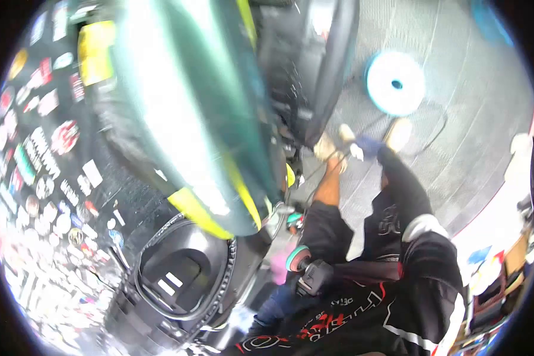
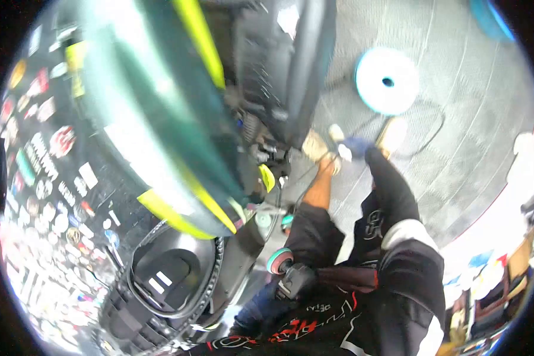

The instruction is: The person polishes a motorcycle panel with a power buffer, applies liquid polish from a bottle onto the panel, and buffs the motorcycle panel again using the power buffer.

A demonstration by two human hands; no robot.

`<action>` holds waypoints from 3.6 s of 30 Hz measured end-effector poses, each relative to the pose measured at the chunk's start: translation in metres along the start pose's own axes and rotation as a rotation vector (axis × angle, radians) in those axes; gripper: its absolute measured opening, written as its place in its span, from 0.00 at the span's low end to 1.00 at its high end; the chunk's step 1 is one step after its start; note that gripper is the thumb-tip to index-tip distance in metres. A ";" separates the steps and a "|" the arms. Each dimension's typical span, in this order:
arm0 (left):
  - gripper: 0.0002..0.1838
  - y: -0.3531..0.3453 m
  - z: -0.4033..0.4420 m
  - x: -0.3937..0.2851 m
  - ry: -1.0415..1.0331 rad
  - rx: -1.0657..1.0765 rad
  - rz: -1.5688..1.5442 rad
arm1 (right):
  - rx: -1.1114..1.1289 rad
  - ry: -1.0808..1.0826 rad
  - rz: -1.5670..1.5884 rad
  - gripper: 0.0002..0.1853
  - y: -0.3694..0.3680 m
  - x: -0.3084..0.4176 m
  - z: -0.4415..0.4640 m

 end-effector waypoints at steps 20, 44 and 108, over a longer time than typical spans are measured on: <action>0.40 -0.014 -0.031 -0.210 -0.238 0.178 0.188 | -1.143 0.981 0.924 0.41 0.644 0.500 -0.382; 0.35 0.078 0.036 -0.189 -0.275 0.019 0.035 | -1.068 0.545 0.133 0.32 0.607 0.604 -0.073; 0.34 0.047 0.033 -0.179 -0.249 0.012 0.085 | -1.192 0.651 0.346 0.26 0.604 0.596 -0.059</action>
Point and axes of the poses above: each hand's wrist, its own z-axis towards the middle knuckle, its own y-axis out of the back of the hand, x = y × z, the point moved 6 cm from there along z, towards the middle knuckle, and after that the axes turned 1 degree about x, right-handed, at the moved point
